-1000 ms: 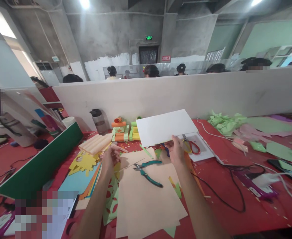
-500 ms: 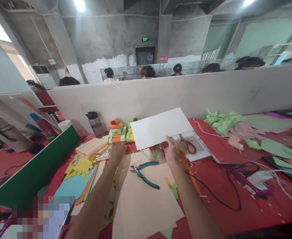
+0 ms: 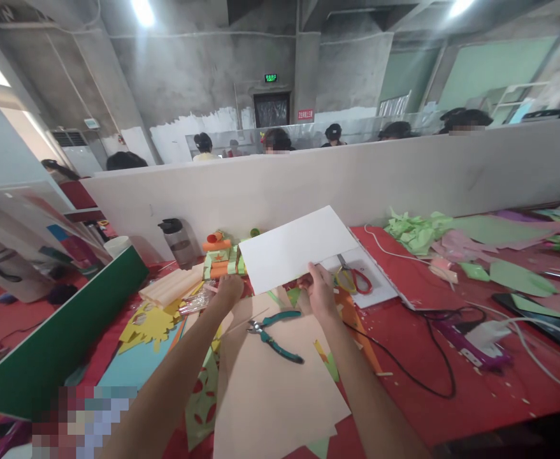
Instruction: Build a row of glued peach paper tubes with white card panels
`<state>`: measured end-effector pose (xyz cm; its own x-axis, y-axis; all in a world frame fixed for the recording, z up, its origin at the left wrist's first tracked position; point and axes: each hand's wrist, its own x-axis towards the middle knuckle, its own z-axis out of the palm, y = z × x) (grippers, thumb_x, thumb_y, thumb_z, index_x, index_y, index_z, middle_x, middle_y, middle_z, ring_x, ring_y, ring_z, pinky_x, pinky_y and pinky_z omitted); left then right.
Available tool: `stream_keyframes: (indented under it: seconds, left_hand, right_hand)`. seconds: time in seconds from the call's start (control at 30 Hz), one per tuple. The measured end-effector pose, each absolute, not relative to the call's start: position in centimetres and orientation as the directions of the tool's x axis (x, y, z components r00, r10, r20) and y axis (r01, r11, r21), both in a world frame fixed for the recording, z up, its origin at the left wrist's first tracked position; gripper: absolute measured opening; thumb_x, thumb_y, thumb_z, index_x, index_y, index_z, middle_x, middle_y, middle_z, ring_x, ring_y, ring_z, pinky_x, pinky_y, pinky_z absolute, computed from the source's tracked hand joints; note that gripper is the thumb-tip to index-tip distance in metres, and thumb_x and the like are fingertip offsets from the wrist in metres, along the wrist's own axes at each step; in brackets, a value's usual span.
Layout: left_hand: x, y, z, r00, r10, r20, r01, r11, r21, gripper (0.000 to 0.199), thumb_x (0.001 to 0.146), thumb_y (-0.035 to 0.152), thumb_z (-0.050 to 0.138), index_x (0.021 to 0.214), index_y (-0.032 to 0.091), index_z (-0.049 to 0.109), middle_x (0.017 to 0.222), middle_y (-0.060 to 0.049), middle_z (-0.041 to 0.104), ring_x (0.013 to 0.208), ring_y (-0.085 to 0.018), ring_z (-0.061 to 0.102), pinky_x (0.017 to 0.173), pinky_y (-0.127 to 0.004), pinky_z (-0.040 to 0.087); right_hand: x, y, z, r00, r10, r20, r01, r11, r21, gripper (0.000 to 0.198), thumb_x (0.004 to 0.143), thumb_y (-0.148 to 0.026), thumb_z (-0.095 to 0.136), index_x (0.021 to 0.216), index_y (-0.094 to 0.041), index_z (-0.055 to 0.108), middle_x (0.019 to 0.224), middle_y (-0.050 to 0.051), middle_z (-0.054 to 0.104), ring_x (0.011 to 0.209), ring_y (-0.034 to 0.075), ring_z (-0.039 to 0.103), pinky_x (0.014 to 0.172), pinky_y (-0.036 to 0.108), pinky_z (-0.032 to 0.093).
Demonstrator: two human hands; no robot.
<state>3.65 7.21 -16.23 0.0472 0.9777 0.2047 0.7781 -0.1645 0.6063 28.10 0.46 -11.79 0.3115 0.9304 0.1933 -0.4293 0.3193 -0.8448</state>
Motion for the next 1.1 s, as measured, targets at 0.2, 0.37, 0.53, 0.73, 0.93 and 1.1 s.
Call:
stream_keyframes:
  seconds: [0.2, 0.37, 0.53, 0.73, 0.93, 1.1]
  left_hand:
    - [3.4, 7.3, -14.7, 0.033, 0.988, 0.153, 0.627, -0.139, 0.766, 0.036, 0.093, 0.034, 0.058, 0.124, 0.015, 0.057, 0.124, -0.012, 0.059, 0.105, -0.023, 0.062, 0.088, -0.043, 0.054]
    - [1.9, 4.3, -12.8, 0.067, 0.987, 0.149, 0.457, -0.163, 0.875, 0.015, 0.075, 0.030, 0.076, 0.080, 0.017, 0.068, 0.072, -0.004, 0.066, 0.070, -0.018, 0.061, 0.062, -0.027, 0.049]
    - [2.6, 0.5, -12.0, 0.096, 0.992, 0.079, -0.046, -0.075, 0.996, 0.039, 0.072, 0.038, 0.078, 0.102, 0.016, 0.070, 0.083, -0.008, 0.073, 0.079, -0.019, 0.066, 0.072, -0.027, 0.049]
    - [4.0, -0.9, -12.6, 0.066, 0.994, -0.087, -0.362, 0.106, 0.926, 0.036, 0.065, 0.040, 0.084, 0.082, 0.016, 0.065, 0.088, -0.009, 0.073, 0.083, -0.017, 0.068, 0.082, -0.029, 0.051]
    - [4.4, -1.5, -13.0, 0.059, 0.998, -0.030, -0.373, 0.050, 0.927, 0.028, 0.068, 0.035, 0.082, 0.077, 0.017, 0.064, 0.077, 0.001, 0.063, 0.072, -0.009, 0.058, 0.072, -0.021, 0.046]
    - [4.5, -1.4, -13.0, 0.076, 0.997, -0.001, -0.337, 0.027, 0.941, 0.028, 0.066, 0.034, 0.082, 0.073, 0.016, 0.062, 0.070, 0.002, 0.061, 0.064, -0.009, 0.054, 0.067, -0.022, 0.043]
  right_hand:
    - [28.2, 0.5, -11.8, 0.319, 0.927, 0.195, -0.426, 0.324, -0.845, 0.028, 0.079, -0.047, 0.068, 0.066, -0.025, 0.057, 0.056, -0.003, 0.056, 0.049, 0.015, 0.053, 0.044, 0.029, 0.042]
    - [28.0, 0.5, -12.0, 0.328, 0.926, 0.187, -0.429, 0.323, -0.844, 0.028, 0.080, -0.047, 0.067, 0.066, -0.025, 0.056, 0.056, -0.003, 0.056, 0.049, 0.015, 0.054, 0.045, 0.028, 0.042]
    - [27.6, 0.5, -12.3, 0.321, 0.929, 0.185, -0.414, 0.313, -0.855, 0.028, 0.079, -0.047, 0.068, 0.067, -0.025, 0.056, 0.057, -0.003, 0.058, 0.049, 0.015, 0.055, 0.044, 0.028, 0.043]
    - [27.4, 0.5, -12.7, 0.318, 0.929, 0.188, -0.374, 0.305, -0.876, 0.029, 0.078, -0.049, 0.069, 0.069, -0.024, 0.058, 0.062, -0.001, 0.063, 0.051, 0.015, 0.056, 0.044, 0.027, 0.045]
    - [26.9, 0.5, -12.9, 0.301, 0.935, 0.186, -0.354, 0.291, -0.889, 0.032, 0.075, -0.051, 0.072, 0.074, -0.022, 0.059, 0.063, -0.002, 0.065, 0.051, 0.014, 0.058, 0.044, 0.025, 0.044]
    - [26.6, 0.5, -13.1, 0.285, 0.939, 0.190, -0.368, 0.291, -0.883, 0.032, 0.074, -0.050, 0.073, 0.075, -0.021, 0.058, 0.064, -0.002, 0.065, 0.049, 0.013, 0.058, 0.042, 0.024, 0.042]
